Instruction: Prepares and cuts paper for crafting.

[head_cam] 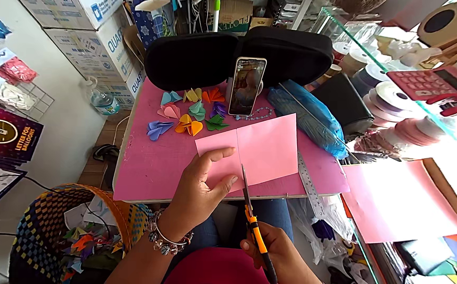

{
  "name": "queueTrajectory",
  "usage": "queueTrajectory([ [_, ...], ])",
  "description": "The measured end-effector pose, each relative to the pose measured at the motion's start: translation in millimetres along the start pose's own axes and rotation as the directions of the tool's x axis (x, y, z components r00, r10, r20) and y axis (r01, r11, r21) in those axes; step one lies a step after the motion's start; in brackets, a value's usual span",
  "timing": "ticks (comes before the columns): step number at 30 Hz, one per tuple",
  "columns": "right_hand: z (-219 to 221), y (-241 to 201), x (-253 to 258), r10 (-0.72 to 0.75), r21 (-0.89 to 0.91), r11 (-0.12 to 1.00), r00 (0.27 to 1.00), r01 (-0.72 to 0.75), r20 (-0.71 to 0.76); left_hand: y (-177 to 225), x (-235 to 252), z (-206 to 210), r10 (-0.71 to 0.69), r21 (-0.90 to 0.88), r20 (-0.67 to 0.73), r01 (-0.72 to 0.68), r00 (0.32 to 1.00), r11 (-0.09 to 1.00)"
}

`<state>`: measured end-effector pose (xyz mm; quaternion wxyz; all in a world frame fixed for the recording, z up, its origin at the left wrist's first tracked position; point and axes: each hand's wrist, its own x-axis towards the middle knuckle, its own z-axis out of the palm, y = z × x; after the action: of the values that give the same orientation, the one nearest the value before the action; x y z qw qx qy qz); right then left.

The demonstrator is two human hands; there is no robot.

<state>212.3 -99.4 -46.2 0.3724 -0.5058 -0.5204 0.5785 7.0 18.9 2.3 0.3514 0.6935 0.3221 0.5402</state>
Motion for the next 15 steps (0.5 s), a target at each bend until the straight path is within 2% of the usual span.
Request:
queueTrajectory([
  [15, 2.4, 3.0, 0.2, 0.029, -0.02, 0.999, 0.997, -0.031, -0.065, 2.1, 0.3, 3.1, 0.014, -0.005, 0.008, -0.014, 1.0, 1.0],
])
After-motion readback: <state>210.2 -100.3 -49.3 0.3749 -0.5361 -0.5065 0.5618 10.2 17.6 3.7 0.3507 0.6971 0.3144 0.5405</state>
